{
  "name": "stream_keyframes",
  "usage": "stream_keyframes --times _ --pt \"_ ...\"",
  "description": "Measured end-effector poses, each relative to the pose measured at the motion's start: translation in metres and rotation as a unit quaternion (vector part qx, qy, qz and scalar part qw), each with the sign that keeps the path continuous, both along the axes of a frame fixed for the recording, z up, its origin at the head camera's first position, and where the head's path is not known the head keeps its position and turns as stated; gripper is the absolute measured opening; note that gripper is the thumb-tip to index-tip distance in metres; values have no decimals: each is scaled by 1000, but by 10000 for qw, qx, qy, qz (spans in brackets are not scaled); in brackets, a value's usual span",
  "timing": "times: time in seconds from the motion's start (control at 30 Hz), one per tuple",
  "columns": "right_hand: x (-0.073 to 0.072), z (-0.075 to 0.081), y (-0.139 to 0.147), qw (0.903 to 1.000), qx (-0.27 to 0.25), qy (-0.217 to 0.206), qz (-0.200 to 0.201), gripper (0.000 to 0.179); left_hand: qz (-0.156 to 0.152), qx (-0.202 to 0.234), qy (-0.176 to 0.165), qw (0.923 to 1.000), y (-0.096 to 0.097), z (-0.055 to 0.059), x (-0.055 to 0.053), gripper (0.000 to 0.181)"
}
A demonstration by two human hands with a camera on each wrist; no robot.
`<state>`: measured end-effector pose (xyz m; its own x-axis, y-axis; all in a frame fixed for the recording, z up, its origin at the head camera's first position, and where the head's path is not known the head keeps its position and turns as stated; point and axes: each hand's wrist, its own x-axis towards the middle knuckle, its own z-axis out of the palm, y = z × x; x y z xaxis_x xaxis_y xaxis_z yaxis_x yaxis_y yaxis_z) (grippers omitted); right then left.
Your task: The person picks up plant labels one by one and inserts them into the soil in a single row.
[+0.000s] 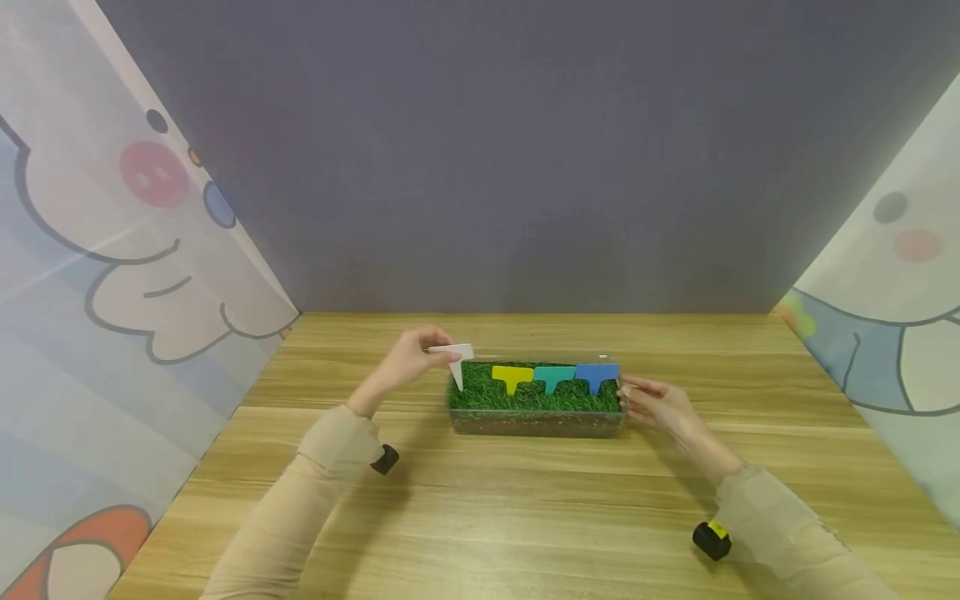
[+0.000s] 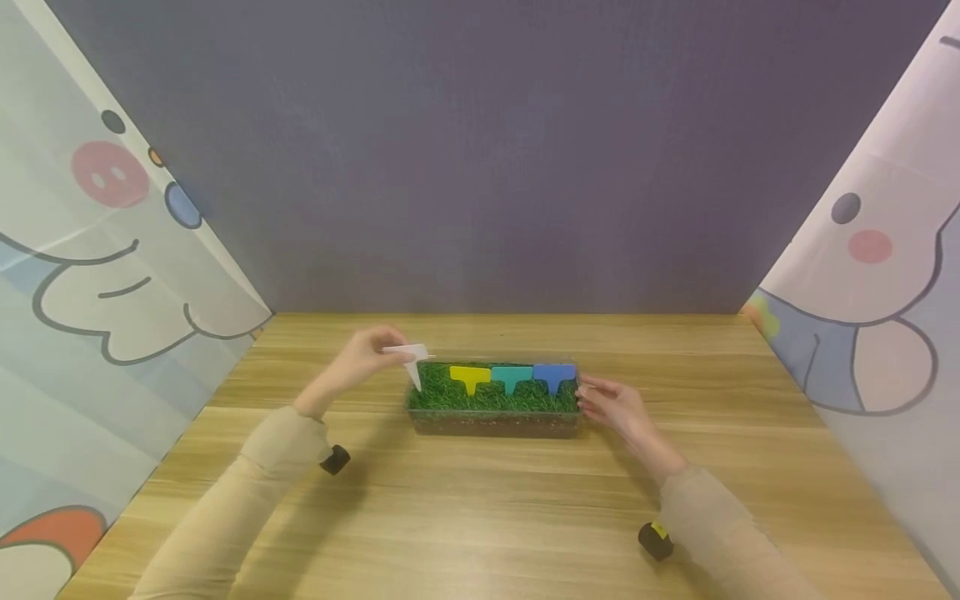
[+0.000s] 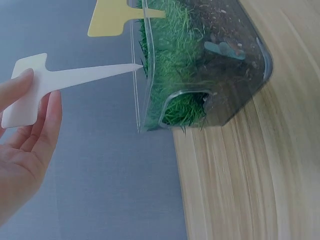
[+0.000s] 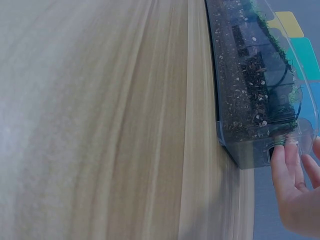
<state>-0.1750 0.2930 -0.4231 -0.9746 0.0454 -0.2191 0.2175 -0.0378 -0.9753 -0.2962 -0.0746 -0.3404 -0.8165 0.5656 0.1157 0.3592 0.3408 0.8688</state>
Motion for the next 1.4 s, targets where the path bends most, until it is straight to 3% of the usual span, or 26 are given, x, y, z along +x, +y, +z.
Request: stream_keyframes --times 0.23,0.33,0.53,0.7,1.2,1.33,1.4 --pt "-1 -4 2 9997 -167 168 96 54 -73 91 -71 9999 6 -4 -1 20" --pt "-4 -8 4 9998 -197 50 14 57 -78 129 -71 9999 8 -5 -1 19" --pt "-10 -21 10 9996 -198 -145 -127 79 -138 144 35 9998 12 -9 -2 17" --pt "-12 -24 13 9996 -213 -123 -110 87 -139 104 92 9998 14 -12 -2 16" --pt "-12 -26 13 9997 -185 -126 -93 87 -334 199 -41 9992 18 -26 -6 14" --pt "-13 -28 14 9997 -203 -65 -109 86 -365 206 -55 9991 20 -17 3 14" --pt "-13 -27 13 9997 -197 -65 -94 86 -373 223 -107 9990 20 -18 2 14"
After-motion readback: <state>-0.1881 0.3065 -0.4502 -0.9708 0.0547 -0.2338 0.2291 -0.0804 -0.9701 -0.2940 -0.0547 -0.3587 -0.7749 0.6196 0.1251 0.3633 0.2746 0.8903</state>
